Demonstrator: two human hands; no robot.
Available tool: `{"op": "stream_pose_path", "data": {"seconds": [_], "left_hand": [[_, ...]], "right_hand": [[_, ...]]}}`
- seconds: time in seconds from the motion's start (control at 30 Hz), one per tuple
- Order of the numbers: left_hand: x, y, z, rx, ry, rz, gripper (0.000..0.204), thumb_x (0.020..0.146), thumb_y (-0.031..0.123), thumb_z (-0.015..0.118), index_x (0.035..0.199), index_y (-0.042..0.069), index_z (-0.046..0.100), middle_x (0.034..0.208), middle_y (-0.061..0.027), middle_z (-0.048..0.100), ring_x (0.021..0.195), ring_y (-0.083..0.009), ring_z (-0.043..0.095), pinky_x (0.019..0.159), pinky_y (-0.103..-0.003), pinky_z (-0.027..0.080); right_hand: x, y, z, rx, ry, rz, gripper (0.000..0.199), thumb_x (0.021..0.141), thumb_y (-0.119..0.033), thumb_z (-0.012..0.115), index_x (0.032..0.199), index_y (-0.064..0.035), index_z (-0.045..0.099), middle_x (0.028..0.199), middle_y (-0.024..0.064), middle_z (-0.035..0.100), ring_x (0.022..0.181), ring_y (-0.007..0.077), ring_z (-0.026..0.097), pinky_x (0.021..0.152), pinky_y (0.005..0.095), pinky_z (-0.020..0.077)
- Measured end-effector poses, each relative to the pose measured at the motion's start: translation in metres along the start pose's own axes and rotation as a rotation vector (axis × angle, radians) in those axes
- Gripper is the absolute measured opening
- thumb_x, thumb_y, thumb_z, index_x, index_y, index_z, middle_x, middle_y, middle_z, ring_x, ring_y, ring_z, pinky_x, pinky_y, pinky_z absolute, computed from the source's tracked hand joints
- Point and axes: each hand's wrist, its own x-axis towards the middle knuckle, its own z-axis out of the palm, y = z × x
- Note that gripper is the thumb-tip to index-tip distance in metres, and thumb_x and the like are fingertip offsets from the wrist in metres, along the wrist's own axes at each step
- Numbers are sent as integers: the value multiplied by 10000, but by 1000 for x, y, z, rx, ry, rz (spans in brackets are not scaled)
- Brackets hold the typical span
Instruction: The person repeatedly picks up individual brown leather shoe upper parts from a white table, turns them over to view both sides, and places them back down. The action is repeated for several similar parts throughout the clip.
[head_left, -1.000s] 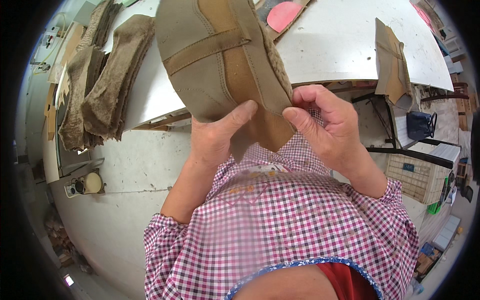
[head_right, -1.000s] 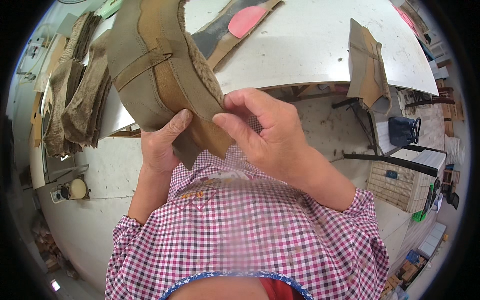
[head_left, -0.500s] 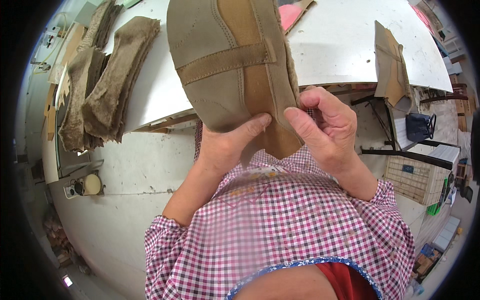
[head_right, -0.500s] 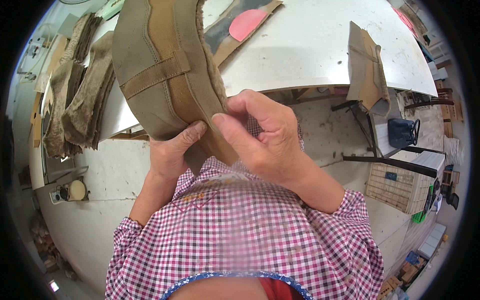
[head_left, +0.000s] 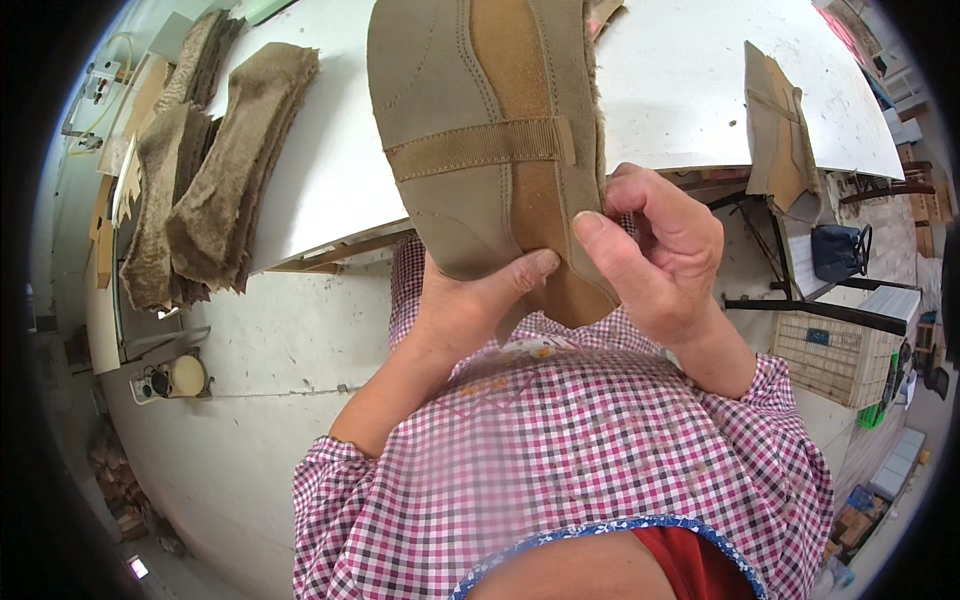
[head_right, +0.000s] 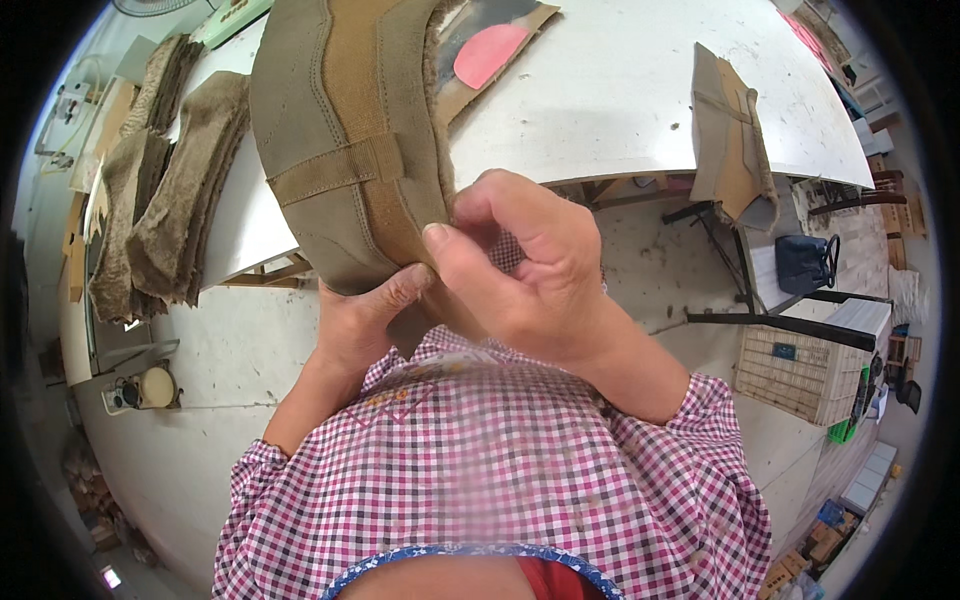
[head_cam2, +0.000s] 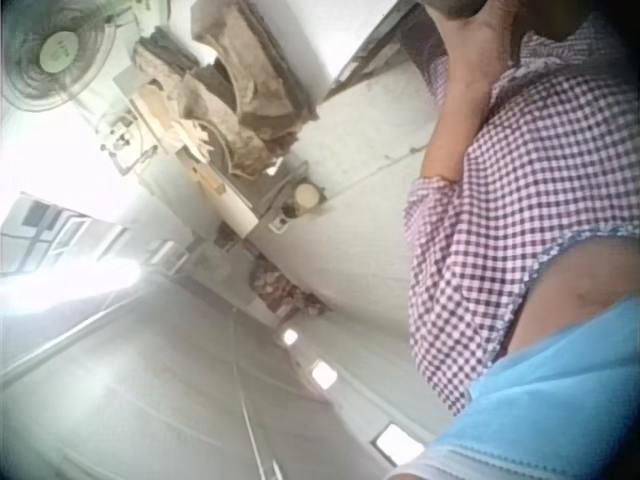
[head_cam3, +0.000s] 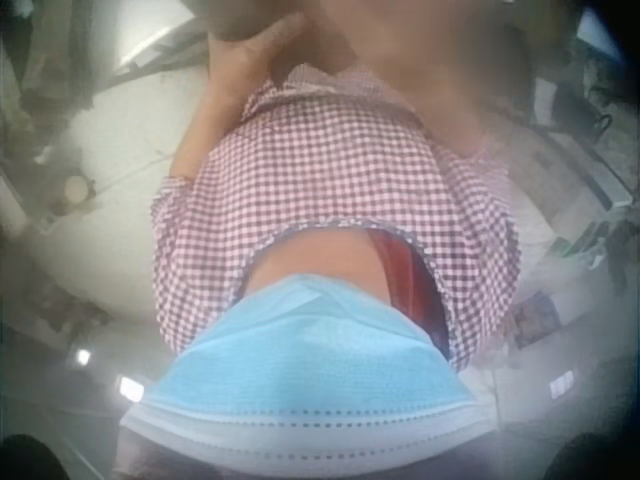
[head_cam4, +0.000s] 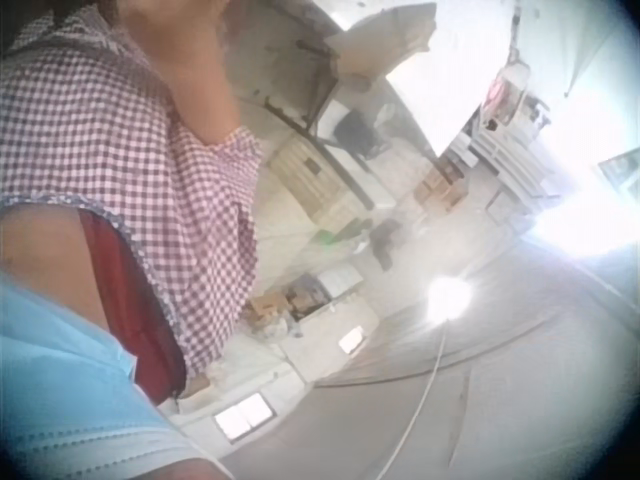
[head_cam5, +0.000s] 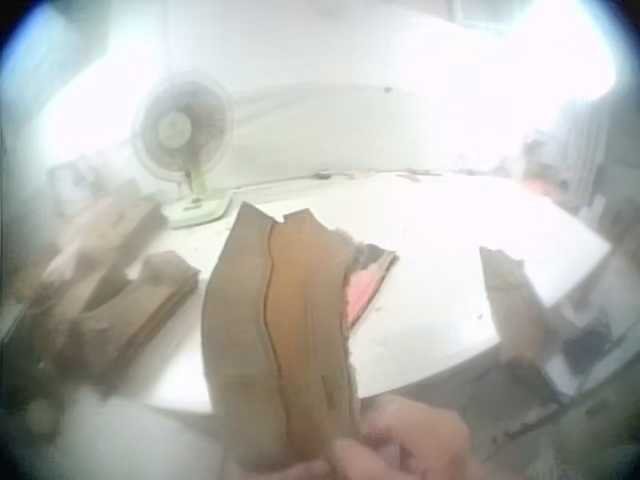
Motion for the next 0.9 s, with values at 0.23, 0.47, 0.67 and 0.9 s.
{"op": "stream_pose_path", "data": {"seconds": [0.23,0.47,0.67,0.9], "left_hand": [[-1,-6,2,20,-19,-22,361,817,60,740,1131,-15,578,1032,-90,655,938,-173,634,791,-312,548],[-4,-6,6,91,-42,26,329,818,66,741,1103,-17,599,1000,-88,664,896,-169,642,765,-306,550],[-4,-6,11,222,-53,90,276,814,70,742,1051,-24,636,961,-96,679,859,-155,645,742,-296,537],[-11,-11,19,270,-62,109,248,817,56,735,1032,-29,644,950,-91,684,854,-159,641,739,-296,530]], "right_hand": [[8,-7,-1,-146,52,-196,115,797,-15,691,780,1,579,616,55,529,513,114,474,460,253,380],[11,-3,1,-165,123,-296,142,796,20,675,718,12,558,587,57,499,494,126,456,438,263,358],[11,-2,4,-86,216,-172,184,830,2,647,680,3,541,561,39,474,487,85,419,428,248,333],[23,-5,2,-46,330,-130,242,873,-45,616,650,10,540,522,3,469,503,30,403,425,230,329]]}}
